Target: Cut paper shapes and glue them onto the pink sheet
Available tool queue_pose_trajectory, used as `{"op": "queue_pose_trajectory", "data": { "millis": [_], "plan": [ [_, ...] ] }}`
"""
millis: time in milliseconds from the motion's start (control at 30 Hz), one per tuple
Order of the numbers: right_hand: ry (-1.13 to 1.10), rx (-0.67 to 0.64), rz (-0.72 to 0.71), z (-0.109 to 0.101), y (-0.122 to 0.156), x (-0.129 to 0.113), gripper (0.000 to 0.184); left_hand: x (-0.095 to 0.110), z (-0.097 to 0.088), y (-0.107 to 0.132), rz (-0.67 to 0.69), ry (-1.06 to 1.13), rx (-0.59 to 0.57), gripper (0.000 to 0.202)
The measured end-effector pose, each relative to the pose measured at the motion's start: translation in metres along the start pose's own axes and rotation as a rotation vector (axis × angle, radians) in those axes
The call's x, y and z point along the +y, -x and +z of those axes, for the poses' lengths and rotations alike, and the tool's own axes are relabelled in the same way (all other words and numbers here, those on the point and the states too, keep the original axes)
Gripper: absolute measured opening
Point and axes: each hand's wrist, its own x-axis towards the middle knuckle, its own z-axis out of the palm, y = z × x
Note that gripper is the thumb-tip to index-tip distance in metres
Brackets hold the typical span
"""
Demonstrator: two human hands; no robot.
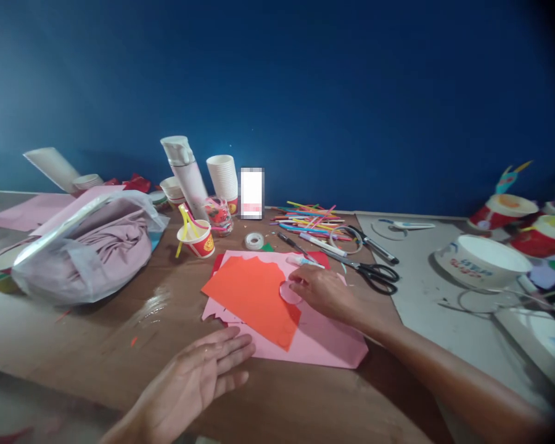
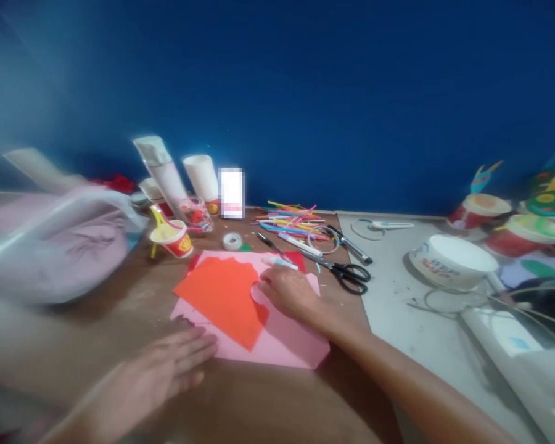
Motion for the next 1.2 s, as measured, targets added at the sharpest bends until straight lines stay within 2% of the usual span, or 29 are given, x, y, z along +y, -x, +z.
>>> {"op": "queue_pose_trajectory", "data": {
  "millis": [167, 400, 700, 867, 1033, 1200],
  "plan": [
    [0.022, -0.069, 0.007, 0.005, 0.015, -0.006, 0.023, -0.001, 0.001, -0.001, 0.009, 0.05, -0.014, 0.032],
    [0.106, -0.149, 0.024, 0.009, 0.035, -0.011, 0.034, -0.003, 0.009, -0.008, 0.038, 0.095, 0.007, 0.029],
    [-0.011, -0.109, 0.013, 0.017, 0.036, -0.002, 0.03, -0.01, 0.031, -0.024, 0.004, 0.038, 0.132, 0.014],
    [-0.044, -0.081, 0.003, 0.019, 0.035, 0.0, 0.031, -0.004, 0.047, -0.035, -0.098, -0.075, 0.053, 0.012],
    [-0.045, -0.063, -0.007, 0.021, 0.035, 0.001, 0.03, -0.002, 0.041, -0.035, -0.238, -0.199, -0.062, 0.024],
    [-0.032, -0.023, 0.002, 0.025, 0.035, 0.0, 0.029, 0.006, 0.03, -0.027, -0.189, -0.231, -0.04, 0.033]
  ]
}}
